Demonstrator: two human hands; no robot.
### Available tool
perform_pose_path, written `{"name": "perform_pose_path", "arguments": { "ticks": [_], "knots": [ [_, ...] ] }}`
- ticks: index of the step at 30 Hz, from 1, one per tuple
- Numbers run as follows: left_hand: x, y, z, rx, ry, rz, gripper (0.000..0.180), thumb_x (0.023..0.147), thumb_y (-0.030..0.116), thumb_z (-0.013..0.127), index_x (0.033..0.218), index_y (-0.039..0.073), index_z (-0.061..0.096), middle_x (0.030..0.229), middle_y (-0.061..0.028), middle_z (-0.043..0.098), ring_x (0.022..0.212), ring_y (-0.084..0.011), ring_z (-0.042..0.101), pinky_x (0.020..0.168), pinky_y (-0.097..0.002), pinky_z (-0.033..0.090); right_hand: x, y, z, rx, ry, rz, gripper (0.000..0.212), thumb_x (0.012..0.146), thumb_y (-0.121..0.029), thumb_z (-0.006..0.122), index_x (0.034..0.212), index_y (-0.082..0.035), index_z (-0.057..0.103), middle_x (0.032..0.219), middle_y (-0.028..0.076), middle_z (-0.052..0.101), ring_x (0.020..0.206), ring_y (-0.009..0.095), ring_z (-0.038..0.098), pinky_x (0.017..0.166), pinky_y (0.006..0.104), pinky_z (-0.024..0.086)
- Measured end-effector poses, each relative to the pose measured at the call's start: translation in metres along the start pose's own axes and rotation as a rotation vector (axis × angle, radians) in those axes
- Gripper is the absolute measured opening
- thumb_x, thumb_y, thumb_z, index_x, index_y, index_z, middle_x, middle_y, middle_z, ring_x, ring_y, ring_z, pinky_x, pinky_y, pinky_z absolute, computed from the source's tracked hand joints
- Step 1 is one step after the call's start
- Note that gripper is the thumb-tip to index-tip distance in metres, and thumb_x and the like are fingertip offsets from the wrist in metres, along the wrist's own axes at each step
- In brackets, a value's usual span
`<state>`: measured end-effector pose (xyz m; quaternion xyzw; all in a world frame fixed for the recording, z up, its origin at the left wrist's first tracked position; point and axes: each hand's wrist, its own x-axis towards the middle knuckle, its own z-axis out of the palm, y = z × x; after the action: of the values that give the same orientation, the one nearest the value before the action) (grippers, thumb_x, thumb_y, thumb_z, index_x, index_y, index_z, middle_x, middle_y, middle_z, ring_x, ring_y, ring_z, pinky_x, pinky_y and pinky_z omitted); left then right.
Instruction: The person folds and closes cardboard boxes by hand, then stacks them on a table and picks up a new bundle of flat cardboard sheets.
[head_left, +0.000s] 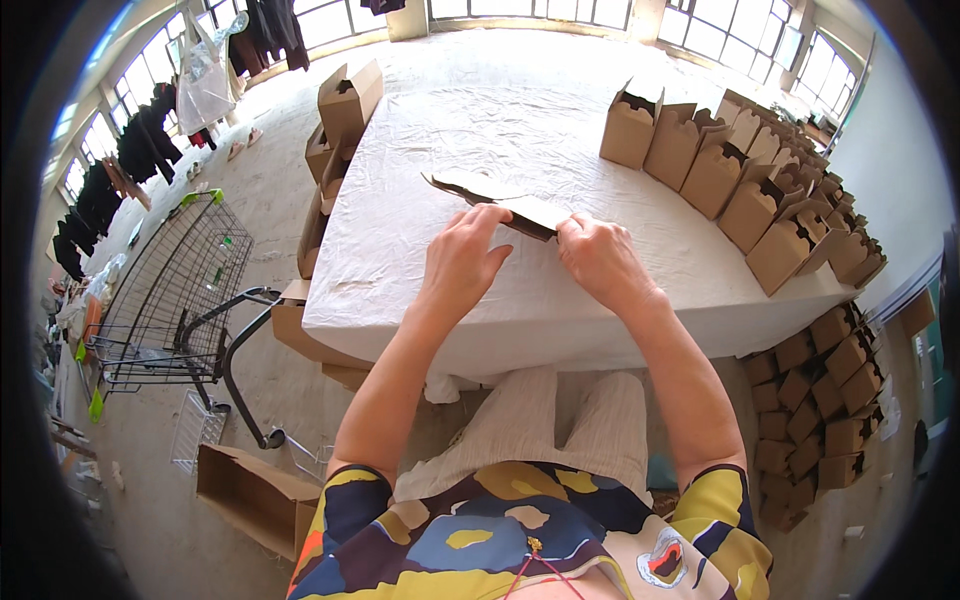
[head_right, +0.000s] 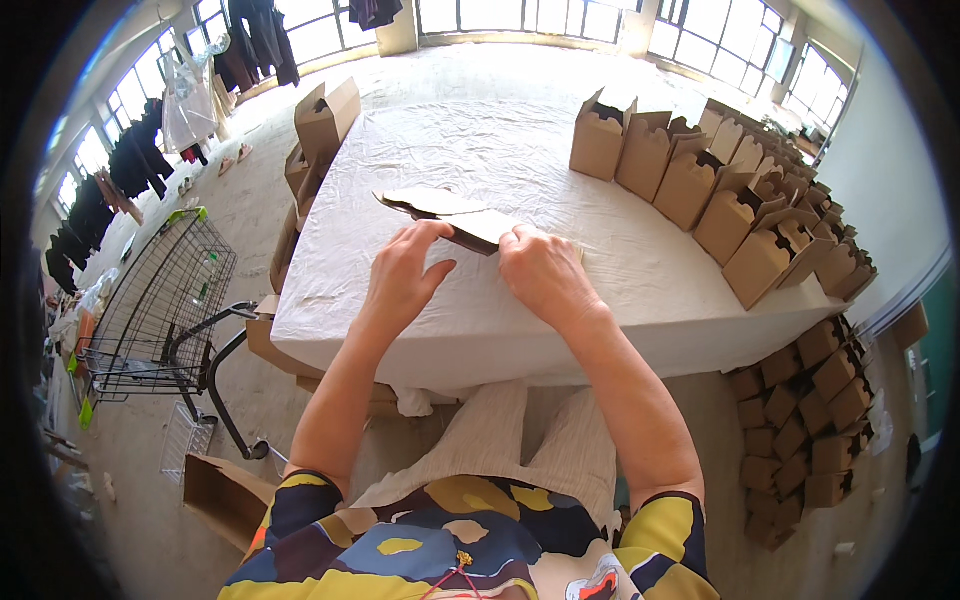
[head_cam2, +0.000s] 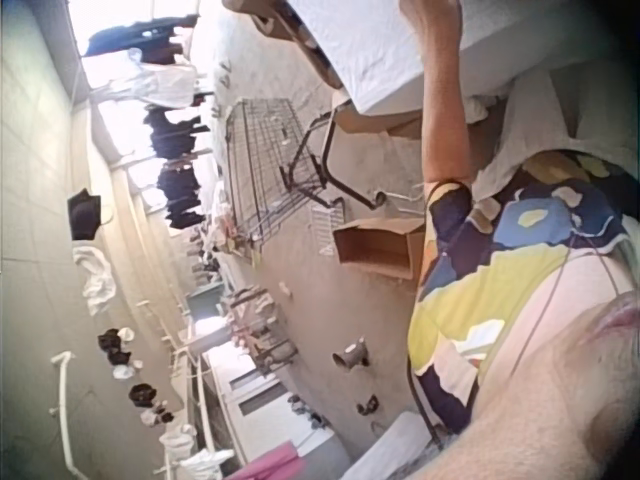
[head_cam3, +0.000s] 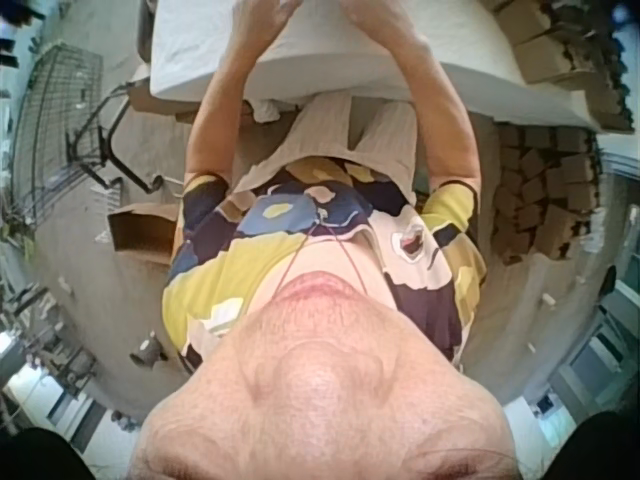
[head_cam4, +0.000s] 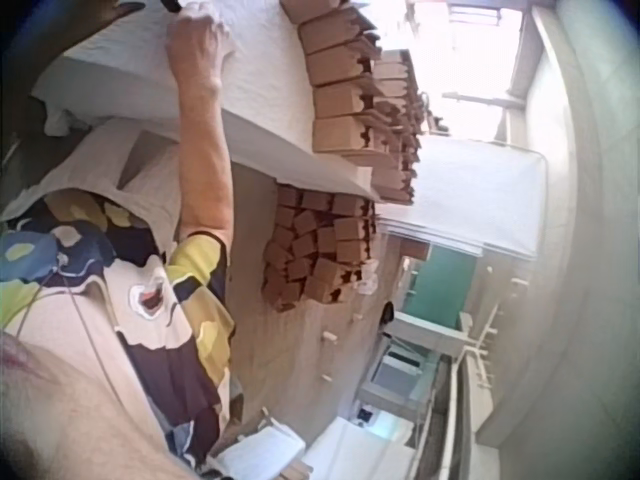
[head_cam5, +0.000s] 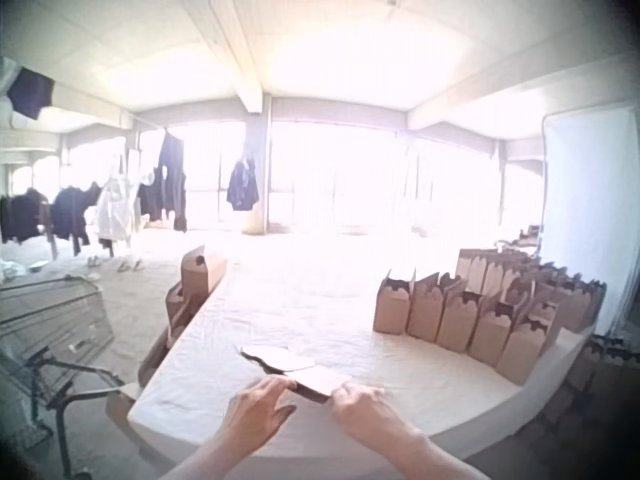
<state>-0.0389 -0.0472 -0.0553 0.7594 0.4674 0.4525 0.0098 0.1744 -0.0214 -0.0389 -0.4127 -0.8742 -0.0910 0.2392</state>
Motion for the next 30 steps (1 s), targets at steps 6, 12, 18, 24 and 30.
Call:
{"name": "perform_pose_path", "arguments": {
  "ticks": [6, 12, 18, 24, 30],
  "knots": [
    [0.035, -0.003, 0.015, 0.088, 0.075, 0.193, 0.016, 0.079, 0.004, 0.076, 0.094, 0.003, 0.069, 0.096, -0.0072, 0.067, 0.091, -0.03, 0.063, 0.078, -0.0416, 0.053, 0.013, 0.011, -0.016, 0.22, 0.045, 0.109, 0.021, 0.093, -0.02, 0.061, 0.093, -0.002, 0.072, 0.085, 0.017, 0.07, 0.074, 0.036, 0.067, 0.068, 0.0452, 0.053],
    [0.066, 0.025, -0.008, 0.092, 0.067, 0.314, 0.013, 0.079, 0.003, 0.077, 0.089, 0.002, 0.068, 0.091, -0.0055, 0.065, 0.09, -0.0268, 0.063, 0.078, -0.0387, 0.054, 0.039, 0.011, -0.064, 0.31, -0.127, 0.259, 0.022, 0.091, -0.02, 0.064, 0.088, -0.001, 0.073, 0.073, 0.021, 0.066, 0.068, 0.037, 0.066, 0.065, 0.0431, 0.051],
    [0.082, 0.039, -0.047, 0.093, -0.12, 0.39, 0.019, 0.077, 0.008, 0.081, 0.09, 0.002, 0.069, 0.09, -0.005, 0.064, 0.094, -0.0243, 0.062, 0.082, -0.0371, 0.054, 0.064, 0.023, -0.087, 0.012, -0.055, 0.241, 0.02, 0.087, -0.016, 0.06, 0.085, 0.003, 0.067, 0.083, 0.027, 0.068, 0.083, 0.044, 0.068, 0.077, 0.0506, 0.054],
    [0.082, 0.033, -0.085, 0.113, -0.358, 0.386, 0.03, 0.066, 0.018, 0.09, 0.089, 0.007, 0.075, 0.097, -0.0034, 0.068, 0.095, -0.0226, 0.058, 0.085, -0.0366, 0.052, 0.086, 0.069, -0.097, 0.1, -0.078, 0.492, 0.027, 0.081, -0.017, 0.06, 0.086, 0.009, 0.068, 0.088, 0.028, 0.07, 0.085, 0.041, 0.071, 0.083, 0.0475, 0.057],
    [0.088, 0.018, -0.087, 0.092, -0.301, 0.331, 0.028, 0.068, 0.022, 0.09, 0.087, 0.008, 0.075, 0.093, -0.0018, 0.067, 0.091, -0.0222, 0.055, 0.083, -0.0356, 0.05, 0.099, 0.061, -0.089, 0.308, -0.209, 0.591, 0.032, 0.083, -0.014, 0.057, 0.095, 0.014, 0.066, 0.091, 0.03, 0.071, 0.077, 0.032, 0.075, 0.071, 0.0376, 0.063]
  ]
}}
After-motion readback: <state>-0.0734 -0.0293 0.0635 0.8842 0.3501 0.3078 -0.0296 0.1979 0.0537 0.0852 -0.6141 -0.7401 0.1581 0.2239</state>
